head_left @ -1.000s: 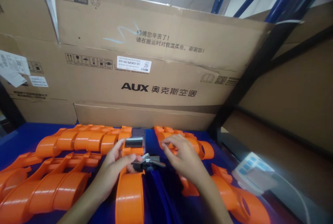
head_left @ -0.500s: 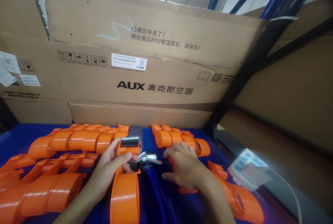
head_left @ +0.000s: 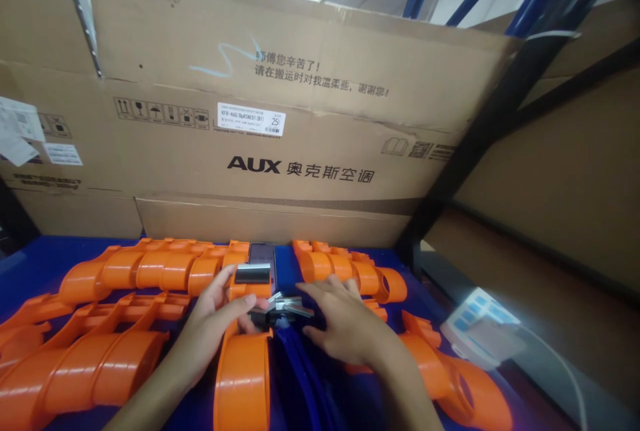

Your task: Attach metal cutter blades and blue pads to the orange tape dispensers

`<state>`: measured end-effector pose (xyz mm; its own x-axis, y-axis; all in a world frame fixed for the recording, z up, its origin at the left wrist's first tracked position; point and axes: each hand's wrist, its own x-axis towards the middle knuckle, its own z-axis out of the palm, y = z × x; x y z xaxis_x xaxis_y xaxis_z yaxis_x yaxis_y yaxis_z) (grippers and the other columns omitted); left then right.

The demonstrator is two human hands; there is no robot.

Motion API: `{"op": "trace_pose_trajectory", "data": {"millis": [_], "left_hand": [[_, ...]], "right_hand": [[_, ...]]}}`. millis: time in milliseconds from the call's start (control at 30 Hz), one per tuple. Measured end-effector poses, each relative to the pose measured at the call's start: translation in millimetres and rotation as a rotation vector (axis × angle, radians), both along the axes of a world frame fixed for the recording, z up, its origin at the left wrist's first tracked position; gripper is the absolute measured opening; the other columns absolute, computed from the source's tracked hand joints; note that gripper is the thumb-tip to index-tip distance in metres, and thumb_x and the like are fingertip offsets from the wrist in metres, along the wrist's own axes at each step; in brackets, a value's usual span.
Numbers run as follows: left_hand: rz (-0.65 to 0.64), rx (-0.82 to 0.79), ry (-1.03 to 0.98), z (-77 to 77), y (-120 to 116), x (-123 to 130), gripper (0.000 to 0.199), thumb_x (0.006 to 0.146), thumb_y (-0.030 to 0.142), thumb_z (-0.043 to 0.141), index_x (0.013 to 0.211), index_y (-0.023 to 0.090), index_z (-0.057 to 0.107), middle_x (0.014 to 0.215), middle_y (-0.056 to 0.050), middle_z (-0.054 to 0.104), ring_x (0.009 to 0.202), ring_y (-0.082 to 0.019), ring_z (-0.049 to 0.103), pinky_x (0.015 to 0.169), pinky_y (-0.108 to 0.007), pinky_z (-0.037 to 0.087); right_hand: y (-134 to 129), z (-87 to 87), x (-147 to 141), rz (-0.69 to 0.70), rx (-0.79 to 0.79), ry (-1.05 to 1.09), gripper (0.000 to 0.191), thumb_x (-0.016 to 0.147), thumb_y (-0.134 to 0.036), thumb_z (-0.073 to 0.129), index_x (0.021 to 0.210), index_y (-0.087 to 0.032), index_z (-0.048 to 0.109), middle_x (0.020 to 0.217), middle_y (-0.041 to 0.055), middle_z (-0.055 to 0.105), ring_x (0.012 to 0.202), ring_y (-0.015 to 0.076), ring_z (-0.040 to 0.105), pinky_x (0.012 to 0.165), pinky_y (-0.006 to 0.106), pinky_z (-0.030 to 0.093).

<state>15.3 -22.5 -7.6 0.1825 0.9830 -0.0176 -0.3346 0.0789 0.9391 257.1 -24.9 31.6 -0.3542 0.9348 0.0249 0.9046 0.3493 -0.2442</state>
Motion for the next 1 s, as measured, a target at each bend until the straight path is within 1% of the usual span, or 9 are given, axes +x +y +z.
{"op": "trace_pose_trajectory", "data": {"millis": [100, 167, 267, 400, 467, 567, 767, 900, 1000], "left_hand": [[0.029, -0.011, 0.007, 4.6, -1.1, 0.0, 0.068, 0.081, 0.035, 0.079, 0.139, 0.020, 0.047, 0.068, -0.002, 0.075, 0.066, -0.021, 0.073, 0.071, -0.030, 0.054], [0.062, -0.018, -0.006, 8.5, -2.0, -0.3, 0.069, 0.082, 0.035, 0.078, 0.140, 0.020, 0.045, 0.065, -0.001, 0.074, 0.069, -0.022, 0.074, 0.071, -0.028, 0.054], [0.120, -0.031, -0.041, 13.7, -0.2, -4.3, 0.055, 0.081, 0.034, 0.078, 0.127, 0.019, 0.054, 0.063, -0.001, 0.073, 0.060, -0.018, 0.071, 0.061, -0.023, 0.053], [0.132, -0.065, -0.077, 16.1, 10.0, -18.9, 0.044, 0.073, 0.036, 0.079, 0.107, 0.018, 0.059, 0.059, 0.001, 0.070, 0.039, -0.013, 0.060, 0.041, -0.020, 0.045], [0.086, -0.083, -0.085, 16.7, 14.8, -26.5, 0.041, 0.072, 0.038, 0.078, 0.101, 0.017, 0.059, 0.054, 0.002, 0.067, 0.035, -0.014, 0.056, 0.036, -0.020, 0.042], [0.055, -0.083, -0.080, 19.5, 16.9, -31.4, 0.037, 0.070, 0.038, 0.077, 0.095, 0.018, 0.060, 0.062, 0.000, 0.071, 0.038, -0.013, 0.058, 0.038, -0.022, 0.044], [0.077, -0.003, -0.017, 25.9, 11.8, -26.3, 0.037, 0.068, 0.035, 0.077, 0.095, 0.015, 0.061, 0.061, -0.001, 0.072, 0.039, -0.013, 0.058, 0.040, -0.021, 0.044], [0.063, 0.011, 0.007, 22.7, 13.0, -26.7, 0.037, 0.073, 0.035, 0.075, 0.100, 0.015, 0.060, 0.057, -0.001, 0.070, 0.040, -0.013, 0.058, 0.041, -0.021, 0.044], [0.057, 0.020, -0.017, 18.8, 12.7, -25.2, 0.036, 0.074, 0.033, 0.075, 0.102, 0.017, 0.059, 0.070, -0.004, 0.076, 0.041, -0.013, 0.060, 0.043, -0.021, 0.045]], "right_hand": [[0.6, -0.7, 3.0, 0.014, 0.004, -0.002, 0.056, 0.081, -0.023, 0.070, 0.136, -0.029, 0.062, 0.130, 0.0088, 0.068, 0.124, 0.0359, 0.051, 0.111, 0.060, 0.025], [2.0, -0.3, 6.0, 0.038, 0.028, 0.023, 0.057, 0.081, -0.020, 0.069, 0.137, -0.029, 0.061, 0.129, 0.0092, 0.068, 0.122, 0.0351, 0.053, 0.110, 0.059, 0.028], [4.5, 2.9, 8.3, 0.064, 0.136, 0.105, 0.047, 0.085, -0.018, 0.064, 0.132, -0.028, 0.063, 0.126, 0.0085, 0.069, 0.119, 0.0326, 0.055, 0.107, 0.056, 0.034], [7.7, 7.7, 4.6, 0.069, 0.260, 0.208, 0.017, 0.096, -0.021, 0.053, 0.104, -0.023, 0.068, 0.104, 0.0064, 0.072, 0.100, 0.0265, 0.061, 0.091, 0.043, 0.045], [9.0, 7.6, 0.6, 0.097, 0.263, 0.215, 0.014, 0.097, -0.021, 0.053, 0.093, -0.023, 0.067, 0.092, 0.0042, 0.070, 0.089, 0.0232, 0.061, 0.083, 0.038, 0.046], [10.4, 4.6, -5.4, 0.139, 0.238, 0.191, 0.012, 0.095, -0.019, 0.055, 0.092, -0.023, 0.066, 0.087, 0.0026, 0.068, 0.081, 0.0202, 0.060, 0.078, 0.034, 0.046], [13.0, 0.2, -0.4, 0.146, 0.189, 0.134, 0.011, 0.093, -0.019, 0.058, 0.090, -0.023, 0.068, 0.089, 0.0034, 0.067, 0.085, 0.0209, 0.060, 0.082, 0.036, 0.045], [9.7, 1.2, 17.1, 0.011, 0.142, 0.067, 0.006, 0.084, -0.021, 0.067, 0.089, -0.023, 0.071, 0.096, 0.0063, 0.067, 0.096, 0.0260, 0.059, 0.091, 0.043, 0.043], [1.4, 4.2, 25.3, -0.046, 0.078, -0.007, 0.010, 0.078, -0.024, 0.074, 0.088, -0.023, 0.072, 0.102, 0.0077, 0.066, 0.103, 0.0293, 0.057, 0.098, 0.049, 0.039]]}}
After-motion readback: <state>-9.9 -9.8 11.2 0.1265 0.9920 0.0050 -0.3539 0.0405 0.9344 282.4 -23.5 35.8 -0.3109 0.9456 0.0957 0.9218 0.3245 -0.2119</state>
